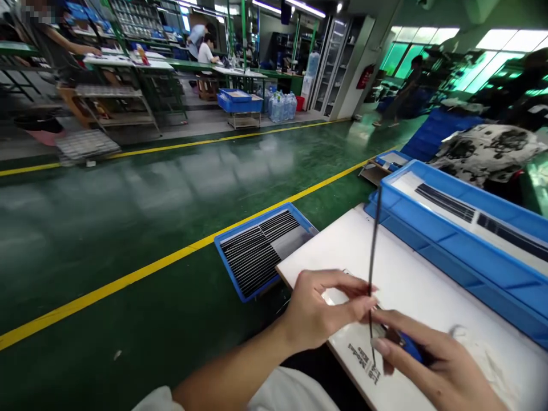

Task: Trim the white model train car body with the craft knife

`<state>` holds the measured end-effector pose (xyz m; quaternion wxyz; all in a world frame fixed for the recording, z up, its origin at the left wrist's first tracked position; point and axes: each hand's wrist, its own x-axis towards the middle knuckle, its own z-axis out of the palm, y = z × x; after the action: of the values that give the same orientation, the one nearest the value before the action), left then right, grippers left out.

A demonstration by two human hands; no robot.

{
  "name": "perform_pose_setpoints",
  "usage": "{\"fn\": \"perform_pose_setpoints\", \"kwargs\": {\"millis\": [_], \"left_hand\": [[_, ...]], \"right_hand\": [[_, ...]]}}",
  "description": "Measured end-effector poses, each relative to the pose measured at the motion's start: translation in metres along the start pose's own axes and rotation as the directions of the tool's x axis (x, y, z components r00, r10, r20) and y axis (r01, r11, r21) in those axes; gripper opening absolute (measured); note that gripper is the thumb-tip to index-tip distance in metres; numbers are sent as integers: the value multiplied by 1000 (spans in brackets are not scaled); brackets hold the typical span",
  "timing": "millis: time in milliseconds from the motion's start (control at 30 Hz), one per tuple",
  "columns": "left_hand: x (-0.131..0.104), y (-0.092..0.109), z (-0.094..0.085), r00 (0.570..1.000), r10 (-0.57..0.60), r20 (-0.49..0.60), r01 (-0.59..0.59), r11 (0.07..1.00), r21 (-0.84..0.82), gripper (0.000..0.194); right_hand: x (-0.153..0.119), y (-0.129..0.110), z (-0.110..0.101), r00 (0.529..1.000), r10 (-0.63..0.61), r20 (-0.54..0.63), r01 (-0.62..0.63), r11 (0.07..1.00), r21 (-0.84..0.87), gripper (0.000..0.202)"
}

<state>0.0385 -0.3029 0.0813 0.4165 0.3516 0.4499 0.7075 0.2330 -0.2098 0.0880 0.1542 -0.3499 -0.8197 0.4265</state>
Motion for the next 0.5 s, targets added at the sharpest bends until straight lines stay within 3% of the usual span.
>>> {"fn": "perform_pose_setpoints", "kwargs": {"millis": [67,133,200,233,267,300,333,433,500], "left_hand": [[17,17,-23,989,141,-53,-137,987,79,12],[45,32,-54,933,332,-136,-303,932,197,10],[82,39,-91,829,528,-185,-421,806,416,13],[103,37,-111,791,586,-174,-416,724,550,15],[125,30,-131,784,606,-135,-365,626,689,18],[146,18,-151,811,579,-89,-269,504,821,22],[167,0,-169,876,482,-39,-152,350,924,26],[217,-76,-212,970,242,-34,-26,239,971,20],[238,-137,-231,998,50,-44,36,164,986,19]], "right_hand": [[26,11,-20,985,-159,-66,145,973,-178,38],[61,30,-38,970,-231,-81,186,911,-368,39],[100,57,-49,966,-244,-84,159,820,-549,44],[119,72,-50,967,-232,-101,131,800,-586,47],[137,88,-48,968,-224,-115,105,774,-624,52],[151,103,-45,965,-224,-134,80,745,-663,55],[162,118,-40,964,-230,-135,73,716,-695,55],[177,148,-25,952,-272,-143,67,639,-766,55],[175,156,-19,935,-309,-174,55,610,-790,52]]}}
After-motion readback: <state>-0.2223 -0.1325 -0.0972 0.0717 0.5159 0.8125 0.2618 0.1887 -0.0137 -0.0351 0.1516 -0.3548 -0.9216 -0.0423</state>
